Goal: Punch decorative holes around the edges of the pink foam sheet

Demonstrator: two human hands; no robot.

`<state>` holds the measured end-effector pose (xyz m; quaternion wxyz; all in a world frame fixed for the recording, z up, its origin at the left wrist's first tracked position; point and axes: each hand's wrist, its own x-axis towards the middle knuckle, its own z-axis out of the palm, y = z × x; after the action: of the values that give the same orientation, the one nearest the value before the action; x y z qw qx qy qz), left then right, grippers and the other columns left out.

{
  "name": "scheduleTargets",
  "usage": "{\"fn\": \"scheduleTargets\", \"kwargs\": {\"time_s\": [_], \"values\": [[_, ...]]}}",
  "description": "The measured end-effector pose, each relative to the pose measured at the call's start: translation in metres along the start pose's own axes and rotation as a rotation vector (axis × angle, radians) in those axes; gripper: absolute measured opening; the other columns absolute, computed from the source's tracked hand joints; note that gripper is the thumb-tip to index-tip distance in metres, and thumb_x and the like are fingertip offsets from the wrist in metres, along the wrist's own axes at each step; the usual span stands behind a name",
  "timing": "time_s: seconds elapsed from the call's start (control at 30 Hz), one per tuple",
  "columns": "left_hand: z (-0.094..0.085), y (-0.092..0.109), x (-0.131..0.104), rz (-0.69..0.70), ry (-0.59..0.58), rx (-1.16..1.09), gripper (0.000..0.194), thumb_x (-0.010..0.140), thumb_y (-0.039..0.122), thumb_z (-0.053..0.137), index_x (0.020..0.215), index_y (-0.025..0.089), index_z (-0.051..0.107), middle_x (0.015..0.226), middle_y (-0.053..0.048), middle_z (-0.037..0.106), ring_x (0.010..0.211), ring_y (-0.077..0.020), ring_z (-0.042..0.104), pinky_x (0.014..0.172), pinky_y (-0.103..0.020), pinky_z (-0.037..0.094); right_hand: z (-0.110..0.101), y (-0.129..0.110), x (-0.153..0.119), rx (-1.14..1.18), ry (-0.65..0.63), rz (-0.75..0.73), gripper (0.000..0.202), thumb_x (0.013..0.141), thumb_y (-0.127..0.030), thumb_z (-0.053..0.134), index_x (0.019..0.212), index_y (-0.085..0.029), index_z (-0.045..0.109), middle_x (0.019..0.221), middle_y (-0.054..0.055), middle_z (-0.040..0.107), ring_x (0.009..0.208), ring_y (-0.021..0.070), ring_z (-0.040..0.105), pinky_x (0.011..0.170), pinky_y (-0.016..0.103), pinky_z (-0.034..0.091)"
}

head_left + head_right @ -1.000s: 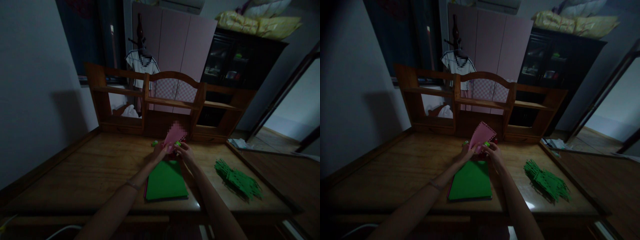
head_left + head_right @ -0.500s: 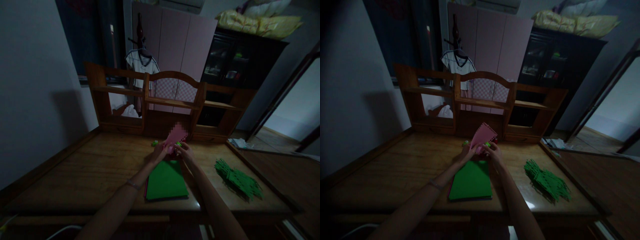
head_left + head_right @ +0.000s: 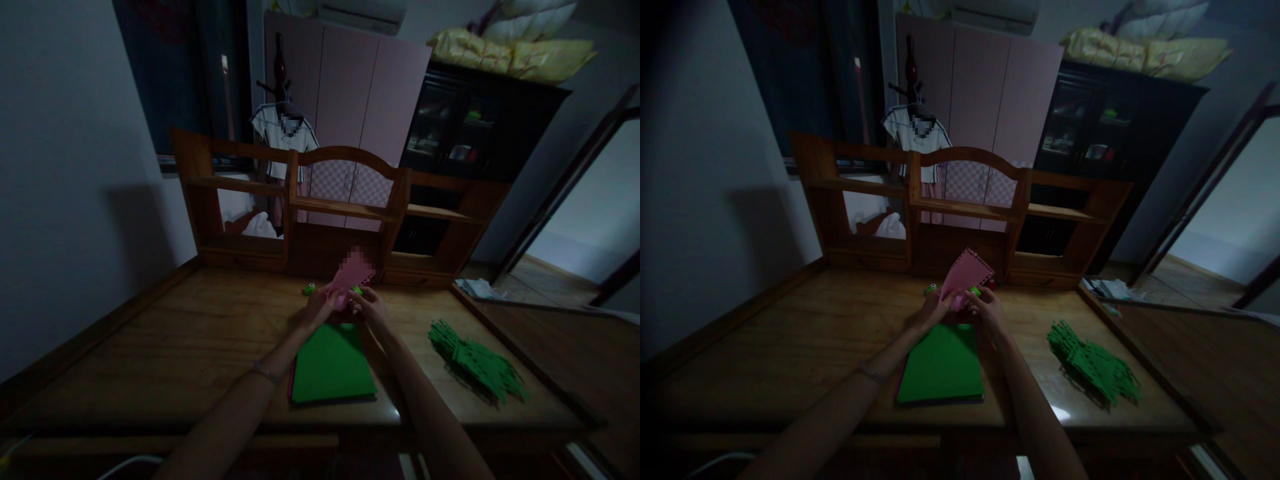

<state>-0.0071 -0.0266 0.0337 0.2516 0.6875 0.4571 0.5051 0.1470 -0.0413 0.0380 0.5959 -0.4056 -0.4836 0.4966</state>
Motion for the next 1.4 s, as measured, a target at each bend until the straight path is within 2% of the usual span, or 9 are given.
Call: {"fn": "scheduleTargets", "kwargs": {"time_s": [0.23, 0.57, 0.87, 1.03, 1.17, 1.4], "values": [[0.002, -0.006, 0.001, -0.009, 0.007, -0.012, 0.033, 0.085, 0.039, 0.048, 0.091, 0.014, 0.068, 0.083, -0.006, 0.068, 0.075, -0.0173, 0.060, 0.067, -0.025, 0.045, 0.000, -0.001, -0.001, -0.006, -0.005, -0.003, 0.039, 0.058, -0.043, 0.077, 0.084, -0.019, 0.063, 0.076, 0.001, 0.064, 0.056, 0.0106, 0.055, 0.052, 0.023, 0.042], [0.002, -0.012, 0.001, 0.024, -0.053, -0.043, 0.035, 0.084, 0.044, 0.048, 0.094, 0.016, 0.068, 0.086, -0.004, 0.068, 0.078, -0.0179, 0.060, 0.070, -0.028, 0.047, 0.001, -0.003, -0.002, 0.019, -0.028, 0.036, 0.039, 0.058, -0.042, 0.077, 0.084, -0.017, 0.063, 0.066, -0.002, 0.061, 0.049, 0.0076, 0.047, 0.047, 0.021, 0.037], [0.000, -0.006, 0.000, 0.000, -0.080, -0.058, 0.031, 0.085, 0.037, 0.047, 0.099, 0.017, 0.067, 0.093, -0.004, 0.069, 0.084, -0.0176, 0.061, 0.075, -0.027, 0.047, 0.000, -0.004, -0.002, -0.010, -0.042, 0.059, 0.042, 0.056, -0.047, 0.076, 0.085, -0.019, 0.063, 0.059, -0.003, 0.057, 0.048, 0.0088, 0.046, 0.047, 0.022, 0.035], [-0.002, -0.004, -0.001, -0.012, -0.095, -0.068, 0.034, 0.084, 0.039, 0.048, 0.095, 0.014, 0.068, 0.088, -0.007, 0.068, 0.081, -0.0193, 0.061, 0.075, -0.031, 0.048, -0.002, -0.003, 0.000, -0.040, -0.008, 0.062, 0.042, 0.055, -0.046, 0.077, 0.081, -0.017, 0.064, 0.054, -0.004, 0.054, 0.042, 0.0066, 0.040, 0.041, 0.021, 0.027], [-0.002, -0.003, -0.002, -0.032, -0.087, -0.076, 0.035, 0.083, 0.043, 0.048, 0.094, 0.016, 0.068, 0.088, -0.007, 0.068, 0.083, -0.0199, 0.061, 0.075, -0.031, 0.048, -0.003, -0.005, 0.001, -0.027, 0.011, 0.081, 0.038, 0.054, -0.043, 0.078, 0.078, -0.017, 0.064, 0.051, -0.004, 0.053, 0.041, 0.0073, 0.040, 0.040, 0.021, 0.025], [-0.001, -0.001, -0.004, -0.025, -0.197, -0.016, 0.048, 0.085, 0.051, 0.042, 0.099, 0.013, 0.067, 0.090, -0.009, 0.068, 0.084, -0.0217, 0.062, 0.072, -0.031, 0.048, -0.005, -0.005, 0.000, -0.020, 0.013, 0.131, 0.036, 0.052, -0.037, 0.079, 0.078, -0.015, 0.066, 0.061, 0.001, 0.061, 0.042, 0.0070, 0.041, 0.039, 0.021, 0.027]]}}
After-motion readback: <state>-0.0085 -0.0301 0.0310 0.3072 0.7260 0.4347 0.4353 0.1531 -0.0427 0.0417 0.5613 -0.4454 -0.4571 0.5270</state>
